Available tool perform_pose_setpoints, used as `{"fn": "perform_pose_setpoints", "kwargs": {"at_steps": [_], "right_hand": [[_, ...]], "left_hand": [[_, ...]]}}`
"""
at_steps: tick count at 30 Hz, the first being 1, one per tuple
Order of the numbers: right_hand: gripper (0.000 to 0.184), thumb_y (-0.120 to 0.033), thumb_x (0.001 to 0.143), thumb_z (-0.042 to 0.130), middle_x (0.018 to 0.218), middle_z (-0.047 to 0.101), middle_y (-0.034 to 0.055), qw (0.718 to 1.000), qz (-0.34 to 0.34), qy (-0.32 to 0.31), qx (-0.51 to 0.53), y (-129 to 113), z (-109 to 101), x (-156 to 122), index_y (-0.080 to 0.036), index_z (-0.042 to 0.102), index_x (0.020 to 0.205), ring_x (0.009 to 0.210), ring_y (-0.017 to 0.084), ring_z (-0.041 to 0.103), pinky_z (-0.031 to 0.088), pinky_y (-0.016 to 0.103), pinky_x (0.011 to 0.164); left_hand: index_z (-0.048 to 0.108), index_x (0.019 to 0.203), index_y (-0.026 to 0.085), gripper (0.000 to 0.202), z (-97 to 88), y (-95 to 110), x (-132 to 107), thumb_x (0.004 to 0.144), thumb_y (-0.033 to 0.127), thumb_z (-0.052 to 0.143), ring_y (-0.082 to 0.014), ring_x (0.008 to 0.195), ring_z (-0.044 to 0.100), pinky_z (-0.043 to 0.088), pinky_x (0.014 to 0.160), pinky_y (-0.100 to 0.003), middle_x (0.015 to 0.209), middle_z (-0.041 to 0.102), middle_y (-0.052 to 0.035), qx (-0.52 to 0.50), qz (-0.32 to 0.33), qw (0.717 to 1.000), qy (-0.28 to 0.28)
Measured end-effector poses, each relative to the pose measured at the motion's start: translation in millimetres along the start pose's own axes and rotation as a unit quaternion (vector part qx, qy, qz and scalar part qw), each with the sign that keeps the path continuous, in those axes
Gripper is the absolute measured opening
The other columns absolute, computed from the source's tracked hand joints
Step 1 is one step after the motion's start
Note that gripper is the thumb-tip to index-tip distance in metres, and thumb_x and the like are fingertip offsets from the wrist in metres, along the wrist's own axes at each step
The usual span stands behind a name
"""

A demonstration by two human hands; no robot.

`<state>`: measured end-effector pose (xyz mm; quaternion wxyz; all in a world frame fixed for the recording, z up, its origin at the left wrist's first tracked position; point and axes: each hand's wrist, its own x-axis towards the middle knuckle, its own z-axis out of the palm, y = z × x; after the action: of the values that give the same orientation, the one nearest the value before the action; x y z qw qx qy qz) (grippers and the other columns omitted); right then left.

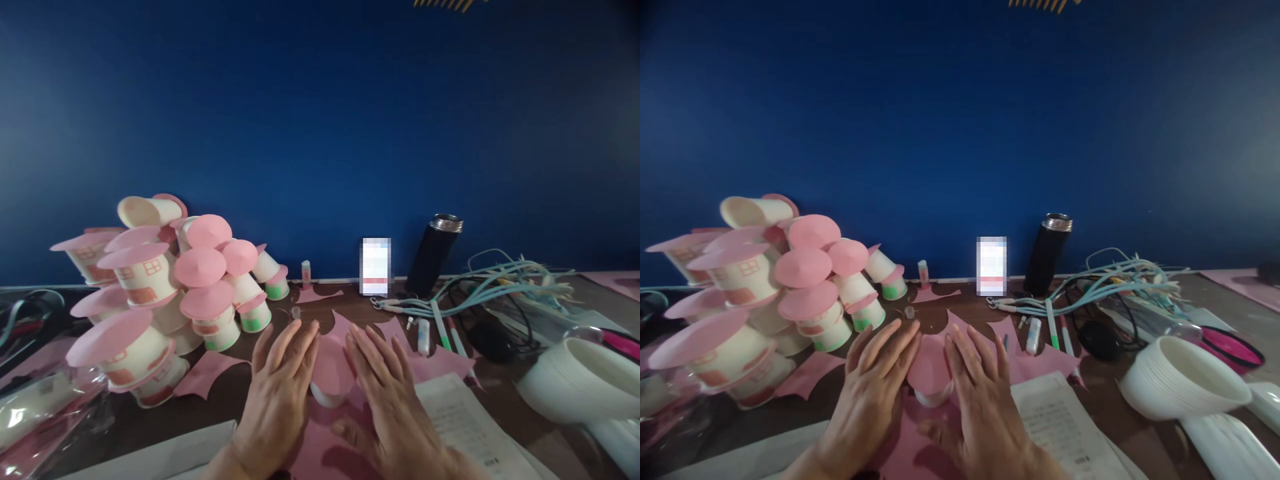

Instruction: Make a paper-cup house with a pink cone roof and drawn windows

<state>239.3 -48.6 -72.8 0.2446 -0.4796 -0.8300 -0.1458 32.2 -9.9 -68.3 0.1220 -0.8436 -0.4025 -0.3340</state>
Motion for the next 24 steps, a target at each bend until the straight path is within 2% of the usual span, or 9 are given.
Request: {"fn": "perform_pose_setpoints", "kwargs": {"at_steps": [2, 6, 9, 15, 24], "right_hand": [[0.092, -0.056, 0.083, 0.057, 0.157, 0.027, 0.0177, 1.0, -0.018, 0.004, -0.011, 0, 0, -3, -0.005, 0.023, 0.151, 0.145, 0.035, 0.015, 0.006, 0.056, 0.114], [0.088, -0.057, 0.083, 0.056, 0.154, 0.036, 0.0142, 0.999, -0.029, -0.012, -0.022, 0, 2, -5, -0.008, 0.028, 0.15, 0.144, 0.034, 0.019, -0.001, 0.054, 0.115], [0.087, -0.055, 0.084, 0.055, 0.153, 0.039, 0.0138, 0.999, -0.028, -0.009, -0.023, 1, 4, -5, -0.008, 0.026, 0.151, 0.143, 0.032, 0.021, -0.001, 0.054, 0.115], [0.102, -0.062, 0.081, 0.055, 0.153, 0.037, 0.0186, 0.999, -0.044, 0.014, -0.02, -3, 4, -7, -0.005, 0.013, 0.154, 0.144, 0.036, 0.018, 0.002, 0.058, 0.115], [0.102, -0.068, 0.082, 0.049, 0.155, 0.034, 0.0155, 0.996, -0.079, 0.006, -0.031, -8, 11, -9, -0.005, 0.013, 0.154, 0.144, 0.035, 0.016, -0.002, 0.057, 0.116]], "left_hand": [[0.043, 0.143, 0.023, 0.049, 0.3, 1, -3, 0.094, 0.016, 0.042, -0.0243, 0.136, 0.036, 0.013, 0.118, -0.048, 0.147, 0.048, 0.0038, 0.0, 0.006, 1.0, 0.003], [0.045, 0.141, 0.023, 0.047, 1.1, 1, -7, 0.094, 0.016, 0.042, -0.0241, 0.137, 0.035, 0.011, 0.119, -0.047, 0.147, 0.048, 0.0049, -0.003, 0.004, 1.0, -0.003], [0.046, 0.141, 0.021, 0.048, 0.9, 2, -7, 0.094, 0.014, 0.041, -0.0243, 0.137, 0.035, 0.011, 0.119, -0.047, 0.147, 0.048, 0.0034, -0.003, 0.009, 1.0, 0.003], [0.039, 0.145, 0.022, 0.051, -3.8, 5, -6, 0.094, 0.015, 0.042, -0.0222, 0.136, 0.036, 0.008, 0.12, -0.046, 0.146, 0.05, 0.0004, 0.01, 0.031, 0.999, 0.027], [0.04, 0.144, 0.019, 0.048, 1.1, 10, -9, 0.096, 0.018, 0.04, -0.021, 0.141, 0.028, -0.001, 0.121, -0.044, 0.148, 0.047, -0.0008, 0.022, 0.061, 0.998, -0.012]]}}
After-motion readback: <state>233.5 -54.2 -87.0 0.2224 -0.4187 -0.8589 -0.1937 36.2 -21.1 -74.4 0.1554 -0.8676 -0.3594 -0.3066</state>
